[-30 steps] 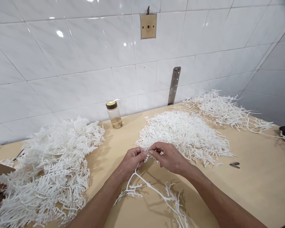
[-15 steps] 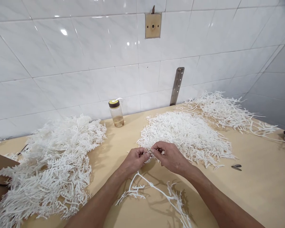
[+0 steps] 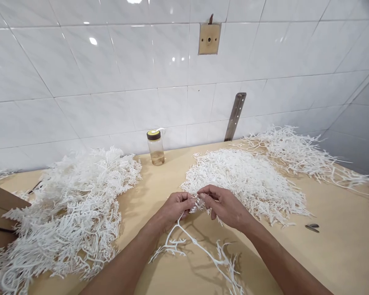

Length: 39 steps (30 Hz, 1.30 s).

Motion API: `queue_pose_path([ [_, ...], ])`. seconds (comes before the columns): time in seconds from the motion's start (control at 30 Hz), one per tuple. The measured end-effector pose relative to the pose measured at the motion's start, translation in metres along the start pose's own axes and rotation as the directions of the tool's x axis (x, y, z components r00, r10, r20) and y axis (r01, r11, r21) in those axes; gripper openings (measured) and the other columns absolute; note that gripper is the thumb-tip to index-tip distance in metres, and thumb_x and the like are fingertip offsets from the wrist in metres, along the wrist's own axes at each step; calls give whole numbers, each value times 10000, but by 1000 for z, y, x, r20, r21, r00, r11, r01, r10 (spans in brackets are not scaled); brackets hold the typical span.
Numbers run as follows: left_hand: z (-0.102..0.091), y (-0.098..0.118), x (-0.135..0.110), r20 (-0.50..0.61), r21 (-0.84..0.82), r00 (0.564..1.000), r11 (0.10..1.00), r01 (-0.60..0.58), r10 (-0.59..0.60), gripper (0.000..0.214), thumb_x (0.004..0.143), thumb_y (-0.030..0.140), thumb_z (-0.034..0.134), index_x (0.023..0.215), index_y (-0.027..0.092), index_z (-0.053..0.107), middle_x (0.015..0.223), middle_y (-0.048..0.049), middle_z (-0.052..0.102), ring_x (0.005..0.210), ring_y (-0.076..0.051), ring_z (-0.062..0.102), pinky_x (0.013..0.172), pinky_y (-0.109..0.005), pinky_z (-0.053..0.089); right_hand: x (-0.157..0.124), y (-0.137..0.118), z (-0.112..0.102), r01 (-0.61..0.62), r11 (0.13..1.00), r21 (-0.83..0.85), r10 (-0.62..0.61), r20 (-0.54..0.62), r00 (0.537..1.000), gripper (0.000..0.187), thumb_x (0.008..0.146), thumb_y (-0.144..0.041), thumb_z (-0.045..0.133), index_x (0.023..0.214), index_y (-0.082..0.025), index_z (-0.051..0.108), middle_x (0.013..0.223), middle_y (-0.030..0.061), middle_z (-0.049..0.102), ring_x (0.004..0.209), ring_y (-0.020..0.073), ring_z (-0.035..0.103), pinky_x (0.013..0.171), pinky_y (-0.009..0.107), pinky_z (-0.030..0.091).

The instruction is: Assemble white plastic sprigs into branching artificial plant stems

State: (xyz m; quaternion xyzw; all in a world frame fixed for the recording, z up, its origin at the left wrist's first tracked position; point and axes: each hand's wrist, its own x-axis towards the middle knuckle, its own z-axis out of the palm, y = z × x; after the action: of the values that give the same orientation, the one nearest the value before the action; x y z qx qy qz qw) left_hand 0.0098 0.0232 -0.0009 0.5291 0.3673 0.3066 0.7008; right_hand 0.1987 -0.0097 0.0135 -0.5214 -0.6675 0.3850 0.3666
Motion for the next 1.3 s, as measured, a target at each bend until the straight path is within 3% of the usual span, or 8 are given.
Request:
queue_pose_path([
  [0.57, -3, -3, -1, 48, -69, 999, 997, -18, 21, 400, 679, 472, 796, 666, 150, 559, 538, 63, 406, 446, -43, 252, 447, -239, 148, 1, 5, 1, -88, 983, 160, 69, 120, 990, 320, 899, -475, 552, 869, -173, 654, 640, -36, 543, 454, 87, 541, 443, 213, 401],
  [0.97, -3, -2, 1, 6, -118, 1000, 993, -5, 6, 395, 644, 455, 812, 658, 152, 559, 536, 60, 427, 427, -40, 278, 431, -244, 137, -1, -2, 4, -20, 995, 99, 12, 82, 997, 270, 890, -440, 554, 875, -184, 638, 636, -29, 551, 487, 98, 528, 486, 240, 479],
  [1.3, -3, -4, 2, 34, -103, 999, 995, -13, 16, 384, 676, 445, 802, 668, 148, 559, 530, 55, 431, 438, -43, 292, 447, -239, 149, -1, 2, 11, -41, 998, 45, 41, 19, 999, 172, 877, -338, 523, 833, -196, 610, 669, -25, 568, 500, 103, 520, 464, 228, 461],
])
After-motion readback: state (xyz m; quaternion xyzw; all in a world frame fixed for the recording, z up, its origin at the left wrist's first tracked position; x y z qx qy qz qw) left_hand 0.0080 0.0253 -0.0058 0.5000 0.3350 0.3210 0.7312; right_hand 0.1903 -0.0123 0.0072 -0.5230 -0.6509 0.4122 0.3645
